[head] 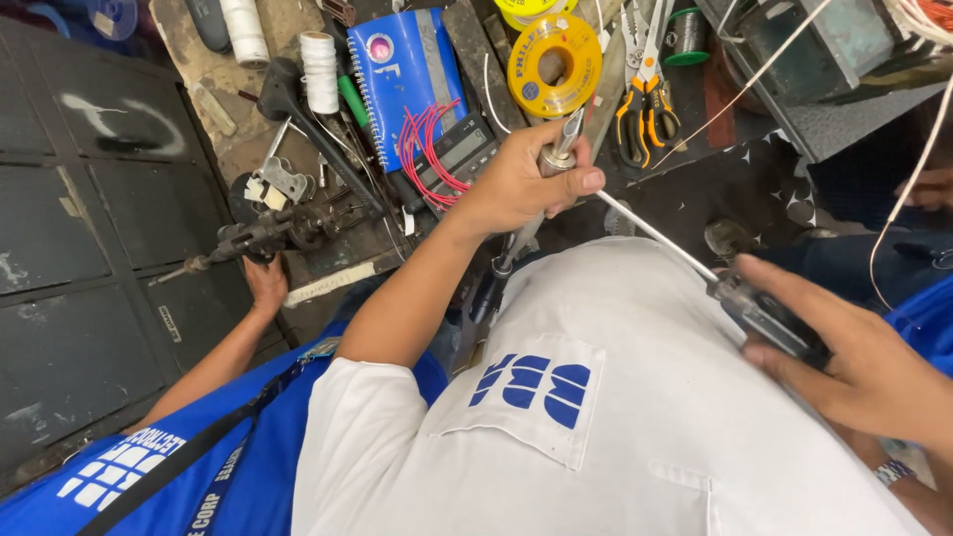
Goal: A person uses a torque wrench and wire cutters to perform maintenance and wiring on a motor stator at a workbench.
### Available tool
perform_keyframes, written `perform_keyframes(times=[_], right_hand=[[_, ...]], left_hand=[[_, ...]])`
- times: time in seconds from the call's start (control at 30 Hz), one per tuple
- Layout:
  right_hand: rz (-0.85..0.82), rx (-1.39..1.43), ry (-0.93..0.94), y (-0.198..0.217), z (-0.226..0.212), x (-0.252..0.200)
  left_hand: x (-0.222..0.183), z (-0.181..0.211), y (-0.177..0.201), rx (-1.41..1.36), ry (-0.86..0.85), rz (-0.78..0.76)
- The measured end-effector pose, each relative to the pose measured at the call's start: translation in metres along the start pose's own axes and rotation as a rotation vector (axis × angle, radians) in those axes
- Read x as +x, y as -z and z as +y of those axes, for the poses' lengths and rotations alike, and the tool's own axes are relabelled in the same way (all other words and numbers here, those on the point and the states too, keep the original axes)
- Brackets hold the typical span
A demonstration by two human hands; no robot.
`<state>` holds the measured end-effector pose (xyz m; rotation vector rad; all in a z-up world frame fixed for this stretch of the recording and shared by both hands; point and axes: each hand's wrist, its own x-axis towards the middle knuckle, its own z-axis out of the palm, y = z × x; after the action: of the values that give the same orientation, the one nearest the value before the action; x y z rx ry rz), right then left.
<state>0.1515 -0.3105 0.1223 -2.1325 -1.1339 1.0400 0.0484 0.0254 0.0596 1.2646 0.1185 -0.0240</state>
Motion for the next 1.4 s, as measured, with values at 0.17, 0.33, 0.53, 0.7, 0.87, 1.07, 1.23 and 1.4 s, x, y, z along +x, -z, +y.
perform_keyframes(times=[0.17,0.33,0.53,0.7,0.87,1.07,1.23,1.4], right_hand=[[0.431,-0.437,0.375,-0.015,-0.015,-0.005],[0.522,-0.474,0.383,-0.018,-0.015,-0.005],[0.355,-0.121,-0.141,-0.004,-0.026,0.004],[0.252,0.794,-0.279,-0.003,0.004,0.012],[0.191,0.84,-0.287,0.003,0.021,0.017],[0.192,0.403,-0.312,0.011,-0.008,0.02],[0.254,-0.253,-0.032,0.006,-0.005,0.012],[0.239,-0.17,-0.139,-0.009,0.037,0.013]], left_hand=[[0.002,-0.012,-0.004,0.037,-0.051,0.059],[-0.002,-0.004,-0.013,0.093,-0.066,0.138],[-0.004,0.011,-0.016,0.226,-0.019,0.166],[-0.002,0.011,-0.016,0.199,-0.007,0.158],[0.0,0.008,-0.02,0.17,-0.012,0.183],[0.002,0.002,-0.014,0.055,-0.084,0.144],[0.005,0.004,-0.016,0.084,-0.143,0.108],[0.009,-0.013,0.005,0.105,-0.239,0.074]])
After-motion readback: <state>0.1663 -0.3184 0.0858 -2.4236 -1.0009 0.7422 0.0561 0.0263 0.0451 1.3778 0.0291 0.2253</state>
